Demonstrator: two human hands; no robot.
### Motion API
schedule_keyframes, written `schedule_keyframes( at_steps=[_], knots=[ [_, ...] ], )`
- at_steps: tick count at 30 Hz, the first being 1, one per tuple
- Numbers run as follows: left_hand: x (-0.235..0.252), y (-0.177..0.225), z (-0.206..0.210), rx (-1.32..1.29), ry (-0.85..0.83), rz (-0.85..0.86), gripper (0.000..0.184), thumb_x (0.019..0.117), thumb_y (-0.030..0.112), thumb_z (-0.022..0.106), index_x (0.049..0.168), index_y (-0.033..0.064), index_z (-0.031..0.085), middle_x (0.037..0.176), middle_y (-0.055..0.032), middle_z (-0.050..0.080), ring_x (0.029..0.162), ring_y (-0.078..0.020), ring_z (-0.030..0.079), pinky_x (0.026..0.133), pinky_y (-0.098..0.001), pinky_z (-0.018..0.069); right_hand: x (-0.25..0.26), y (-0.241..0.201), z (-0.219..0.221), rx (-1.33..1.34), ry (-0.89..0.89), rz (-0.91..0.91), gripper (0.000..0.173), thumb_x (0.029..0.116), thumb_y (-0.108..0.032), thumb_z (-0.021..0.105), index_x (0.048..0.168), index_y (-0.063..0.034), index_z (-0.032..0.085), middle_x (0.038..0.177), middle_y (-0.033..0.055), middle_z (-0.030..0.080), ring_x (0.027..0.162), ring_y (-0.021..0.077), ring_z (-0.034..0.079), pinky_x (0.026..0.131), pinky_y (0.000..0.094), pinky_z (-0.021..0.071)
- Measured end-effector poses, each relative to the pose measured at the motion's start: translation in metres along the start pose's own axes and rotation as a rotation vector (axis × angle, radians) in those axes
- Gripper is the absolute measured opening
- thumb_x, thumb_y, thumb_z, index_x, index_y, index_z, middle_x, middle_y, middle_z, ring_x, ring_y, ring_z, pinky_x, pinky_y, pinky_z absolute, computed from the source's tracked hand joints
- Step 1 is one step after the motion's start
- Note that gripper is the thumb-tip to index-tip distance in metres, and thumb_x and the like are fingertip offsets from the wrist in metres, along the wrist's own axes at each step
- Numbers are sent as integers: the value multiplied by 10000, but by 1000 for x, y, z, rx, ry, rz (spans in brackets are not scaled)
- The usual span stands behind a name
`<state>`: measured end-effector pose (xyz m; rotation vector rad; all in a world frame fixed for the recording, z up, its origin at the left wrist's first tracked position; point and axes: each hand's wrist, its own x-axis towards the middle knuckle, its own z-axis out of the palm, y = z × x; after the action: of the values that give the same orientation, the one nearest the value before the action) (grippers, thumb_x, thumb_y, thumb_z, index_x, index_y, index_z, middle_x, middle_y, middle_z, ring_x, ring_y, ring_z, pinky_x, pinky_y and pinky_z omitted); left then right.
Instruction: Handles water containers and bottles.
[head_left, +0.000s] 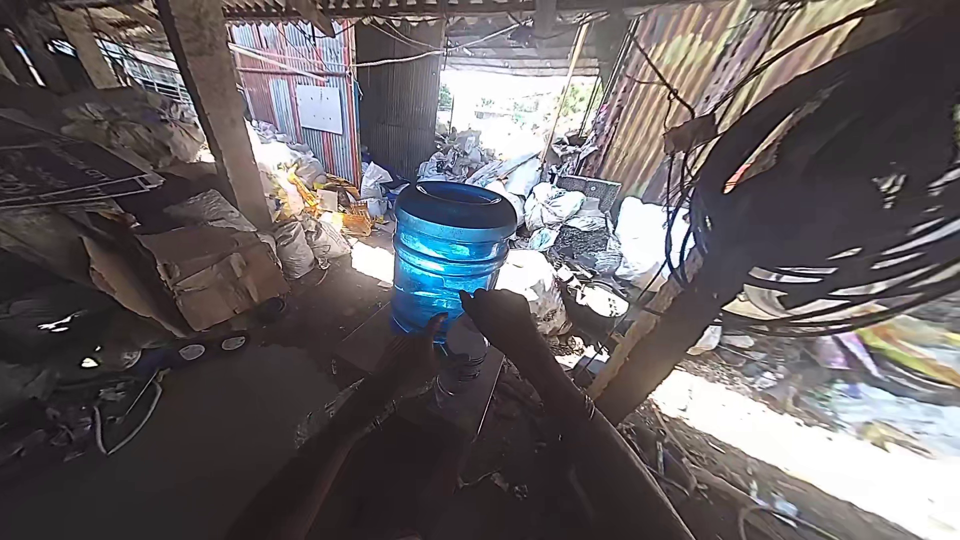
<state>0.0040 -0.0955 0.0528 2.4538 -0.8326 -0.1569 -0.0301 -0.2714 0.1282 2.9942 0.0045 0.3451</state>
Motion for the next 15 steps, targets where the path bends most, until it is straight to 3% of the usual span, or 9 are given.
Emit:
schedule_keyframes(
  at_steps=[3,6,9,13,15],
  knots=[
    [17,8,2,-89,1,47,993,874,736,606,1637,226,227,1127,-229,682,993,-395,664,922,-625,493,-3,3,-5,84,-20,11,419,1105,-295,367,1191,-40,688,1020,206,708,995,397,690,761,574,528],
    [24,11,-5,-74,-87,38,836,935,663,594,1587,194,362,1390,-250,589,1257,-437,590,1062,-648,421,-8,10,-2,249,28,34,545,1100,-379,356,1039,34,705,996,221,719,1020,387,695,820,584,520],
    [27,7,-7,-114,-117,53,752,965,502,664,1529,65,425,1379,-305,570,1271,-478,561,1071,-645,411,-14,13,-7,304,5,5,536,1095,-377,372,1029,27,717,1045,210,724,1060,370,684,886,579,500],
    [32,-5,-11,-134,-221,106,876,944,499,682,1593,53,298,1429,-355,504,1293,-526,523,1075,-679,389,-19,18,-1,286,116,-93,456,1072,-359,469,947,-34,763,910,139,741,909,315,711,763,541,526],
    [33,-4,-21,-115,-318,114,883,951,513,657,1597,54,268,1373,-368,535,1242,-505,563,1047,-659,423,-11,19,7,271,114,-137,440,1064,-379,483,950,-62,767,908,114,738,903,292,704,764,518,523]
  ],
)
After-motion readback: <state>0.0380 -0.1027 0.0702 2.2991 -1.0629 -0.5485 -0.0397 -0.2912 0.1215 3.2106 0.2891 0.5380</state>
